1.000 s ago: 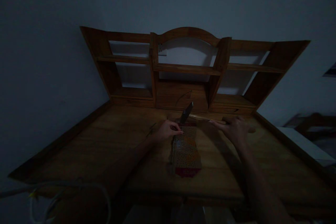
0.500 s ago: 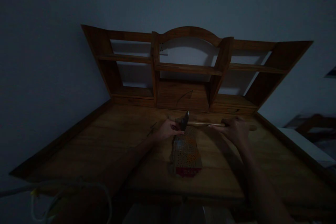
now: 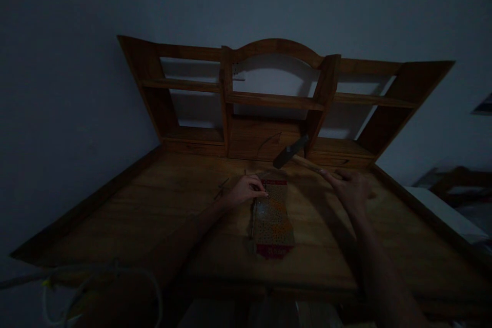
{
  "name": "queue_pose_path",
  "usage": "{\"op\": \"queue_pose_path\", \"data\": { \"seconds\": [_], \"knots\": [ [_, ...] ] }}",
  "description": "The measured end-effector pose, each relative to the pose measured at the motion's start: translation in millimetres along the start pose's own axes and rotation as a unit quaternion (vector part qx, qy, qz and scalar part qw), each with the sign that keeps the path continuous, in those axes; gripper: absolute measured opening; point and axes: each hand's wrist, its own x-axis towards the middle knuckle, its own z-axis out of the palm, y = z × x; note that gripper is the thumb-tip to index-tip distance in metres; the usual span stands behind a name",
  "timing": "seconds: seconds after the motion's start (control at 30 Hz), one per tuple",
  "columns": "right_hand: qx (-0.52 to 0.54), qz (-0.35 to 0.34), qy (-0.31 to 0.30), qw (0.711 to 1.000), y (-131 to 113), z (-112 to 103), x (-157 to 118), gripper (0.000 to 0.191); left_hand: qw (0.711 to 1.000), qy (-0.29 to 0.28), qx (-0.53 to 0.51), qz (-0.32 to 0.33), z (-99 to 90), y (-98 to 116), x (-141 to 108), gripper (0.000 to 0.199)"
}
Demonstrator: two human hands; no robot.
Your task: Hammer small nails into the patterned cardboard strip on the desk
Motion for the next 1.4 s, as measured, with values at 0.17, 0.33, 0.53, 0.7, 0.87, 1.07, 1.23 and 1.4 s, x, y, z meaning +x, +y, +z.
{"op": "queue_pose_path", "data": {
  "seconds": [0.17,0.33,0.53,0.7,0.87,1.07,1.23,1.4],
  "knots": [
    [-0.024,-0.029,-0.009,0.999,-3.4,0.7,-1.7,0.068,0.998,0.023,0.047,0.019,-6.7,4.1,0.5,0.022],
    [-0.053,-0.023,0.013,0.998,-1.0,4.7,-2.5,0.069,0.998,0.039,0.039,0.027,-12.0,0.7,2.7,0.02],
    [-0.079,-0.02,0.039,0.996,1.9,4.7,-2.5,0.071,0.978,0.174,0.114,-0.015,-25.6,-11.0,7.7,0.019],
    [-0.144,-0.047,0.05,0.987,1.8,0.6,-2.5,0.074,0.947,0.249,0.187,-0.083,-55.5,-36.7,4.1,0.019],
    [-0.164,-0.032,0.034,0.985,1.1,0.6,-2.0,0.076,0.954,0.243,0.167,-0.064,-54.1,-34.0,4.3,0.019],
    [-0.079,0.036,-0.008,0.996,-3.6,5.7,-1.2,0.075,0.989,0.082,0.106,0.061,-17.4,-2.1,5.3,0.022],
    [-0.031,0.046,-0.025,0.998,-4.7,2.9,-0.3,0.077,0.993,0.04,0.098,0.05,-8.3,2.8,0.4,0.022],
    [-0.039,-0.036,-0.048,0.997,-11.8,-5.0,-2.2,0.076,0.993,0.038,0.105,0.039,-8.1,9.1,0.2,0.022]
  ]
}}
